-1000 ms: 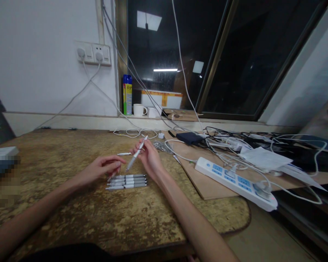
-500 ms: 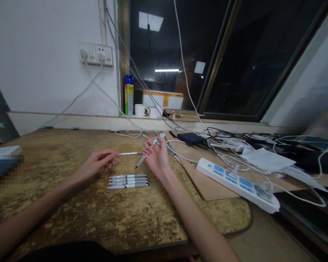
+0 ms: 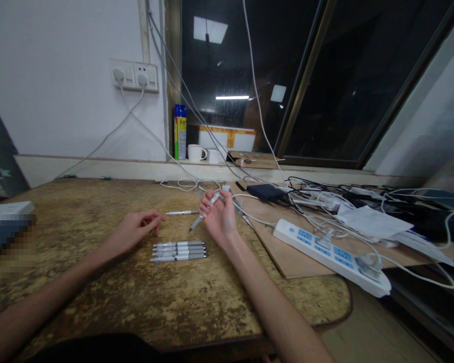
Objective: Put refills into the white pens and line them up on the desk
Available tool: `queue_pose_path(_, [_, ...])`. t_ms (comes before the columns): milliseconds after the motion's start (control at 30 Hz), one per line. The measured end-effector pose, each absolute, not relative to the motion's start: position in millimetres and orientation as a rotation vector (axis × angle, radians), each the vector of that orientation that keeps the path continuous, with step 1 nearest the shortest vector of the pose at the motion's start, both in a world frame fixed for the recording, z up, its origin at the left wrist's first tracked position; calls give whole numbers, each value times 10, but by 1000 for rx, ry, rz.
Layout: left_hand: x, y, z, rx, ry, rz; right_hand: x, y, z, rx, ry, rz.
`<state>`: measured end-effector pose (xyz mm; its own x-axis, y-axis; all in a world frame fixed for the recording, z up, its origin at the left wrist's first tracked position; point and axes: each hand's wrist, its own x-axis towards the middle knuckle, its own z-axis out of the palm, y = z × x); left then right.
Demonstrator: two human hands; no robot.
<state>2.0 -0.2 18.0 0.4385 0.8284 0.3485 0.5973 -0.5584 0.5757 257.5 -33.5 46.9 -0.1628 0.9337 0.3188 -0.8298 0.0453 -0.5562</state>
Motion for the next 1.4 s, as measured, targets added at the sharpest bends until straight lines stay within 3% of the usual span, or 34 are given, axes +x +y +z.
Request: queue_pose_path(1400, [52, -61, 209, 2411, 1239, 755, 2565, -353, 489, -201, -773, 1468])
